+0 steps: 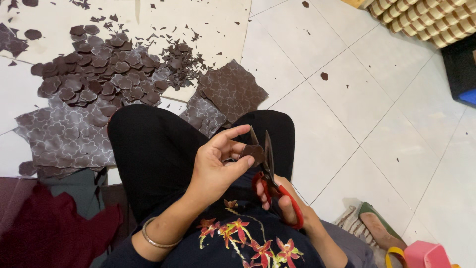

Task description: The person sits on the floor and uses red-handled scissors to cut flower-shaped pieces from a brown patterned sheet. They repeatedly trim the edges of each piece and place the finished shapes onto a growing pile on the floor.

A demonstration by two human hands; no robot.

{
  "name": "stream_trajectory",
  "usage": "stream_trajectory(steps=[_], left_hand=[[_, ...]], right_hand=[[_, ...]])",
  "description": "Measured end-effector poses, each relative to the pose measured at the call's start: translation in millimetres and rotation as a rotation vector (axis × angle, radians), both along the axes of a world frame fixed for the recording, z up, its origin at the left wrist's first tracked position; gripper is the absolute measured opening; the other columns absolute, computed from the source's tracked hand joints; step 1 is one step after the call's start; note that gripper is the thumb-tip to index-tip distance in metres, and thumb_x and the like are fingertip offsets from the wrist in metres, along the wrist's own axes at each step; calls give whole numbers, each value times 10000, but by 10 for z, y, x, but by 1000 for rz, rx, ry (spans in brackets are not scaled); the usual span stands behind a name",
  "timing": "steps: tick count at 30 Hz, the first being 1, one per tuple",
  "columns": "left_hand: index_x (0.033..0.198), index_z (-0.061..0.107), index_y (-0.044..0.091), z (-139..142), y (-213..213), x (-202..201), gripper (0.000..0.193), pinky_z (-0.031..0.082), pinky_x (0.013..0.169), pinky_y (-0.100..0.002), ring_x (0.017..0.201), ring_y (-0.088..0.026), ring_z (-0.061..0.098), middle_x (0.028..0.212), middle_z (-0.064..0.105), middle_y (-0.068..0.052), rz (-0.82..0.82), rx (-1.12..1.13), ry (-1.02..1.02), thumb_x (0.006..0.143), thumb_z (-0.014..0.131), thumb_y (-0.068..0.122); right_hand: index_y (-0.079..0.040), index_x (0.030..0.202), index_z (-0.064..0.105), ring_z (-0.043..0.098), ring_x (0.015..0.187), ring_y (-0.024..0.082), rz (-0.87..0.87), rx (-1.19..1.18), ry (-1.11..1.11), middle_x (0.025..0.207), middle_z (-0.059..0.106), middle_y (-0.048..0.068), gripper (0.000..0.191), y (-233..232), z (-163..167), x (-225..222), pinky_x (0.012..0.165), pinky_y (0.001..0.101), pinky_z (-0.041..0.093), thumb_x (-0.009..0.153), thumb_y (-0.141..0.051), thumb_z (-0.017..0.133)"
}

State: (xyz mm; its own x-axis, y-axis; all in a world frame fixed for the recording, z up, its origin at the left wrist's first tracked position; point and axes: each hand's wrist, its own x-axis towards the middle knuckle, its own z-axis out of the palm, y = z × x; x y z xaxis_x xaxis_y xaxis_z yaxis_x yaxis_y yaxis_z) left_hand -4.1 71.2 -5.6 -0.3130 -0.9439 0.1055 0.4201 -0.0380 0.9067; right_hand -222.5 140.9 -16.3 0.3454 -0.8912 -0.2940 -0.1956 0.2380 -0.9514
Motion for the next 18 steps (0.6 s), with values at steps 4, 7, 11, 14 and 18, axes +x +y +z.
stream_trajectory(steps=[4, 7, 11, 14, 18], left_hand=[[1432, 536, -25, 18, -25, 6, 610, 563, 849, -244, 899, -94, 700, 1022, 768, -73, -19, 17, -9, 856, 736, -14], [1445, 531, -26, 26, -24, 14, 621, 563, 850, -243, 900, -88, 690, 1021, 766, -70, -25, 20, 4, 860, 736, -15], [1456, 532, -26, 34, -37, 20, 633, 550, 840, -239, 892, -82, 673, 1016, 764, -73, -32, 15, -11, 859, 742, -28], [1459, 526, -23, 38, -35, 29, 634, 550, 830, -234, 890, -78, 675, 1019, 766, -73, -44, 32, 8, 860, 735, -35], [1461, 523, -22, 44, -34, 33, 638, 554, 824, -230, 884, -77, 679, 1020, 769, -76, -45, 40, 8, 859, 731, -41]], right_hand=[[-68, 900, 525, 549, 681, 108, -13, 17, 9, 791, 527, 28, 1071, 1, 9, 6, 614, 239, 484, 563, -1079, 423], [-67, 893, 515, 522, 695, 101, -5, 33, -6, 802, 508, 20, 1068, -10, 22, 16, 607, 244, 470, 550, -1076, 440], [-75, 862, 513, 502, 663, 88, -3, 12, 23, 764, 493, 10, 1072, -18, 57, 21, 562, 231, 445, 529, -1090, 414], [-81, 831, 506, 502, 614, 81, -10, 31, 44, 728, 497, 7, 1074, -22, 70, 24, 532, 217, 436, 505, -1099, 395], [-91, 798, 501, 506, 544, 65, -27, 59, 85, 674, 500, -6, 1084, -17, 64, 12, 488, 197, 420, 453, -1110, 372]])
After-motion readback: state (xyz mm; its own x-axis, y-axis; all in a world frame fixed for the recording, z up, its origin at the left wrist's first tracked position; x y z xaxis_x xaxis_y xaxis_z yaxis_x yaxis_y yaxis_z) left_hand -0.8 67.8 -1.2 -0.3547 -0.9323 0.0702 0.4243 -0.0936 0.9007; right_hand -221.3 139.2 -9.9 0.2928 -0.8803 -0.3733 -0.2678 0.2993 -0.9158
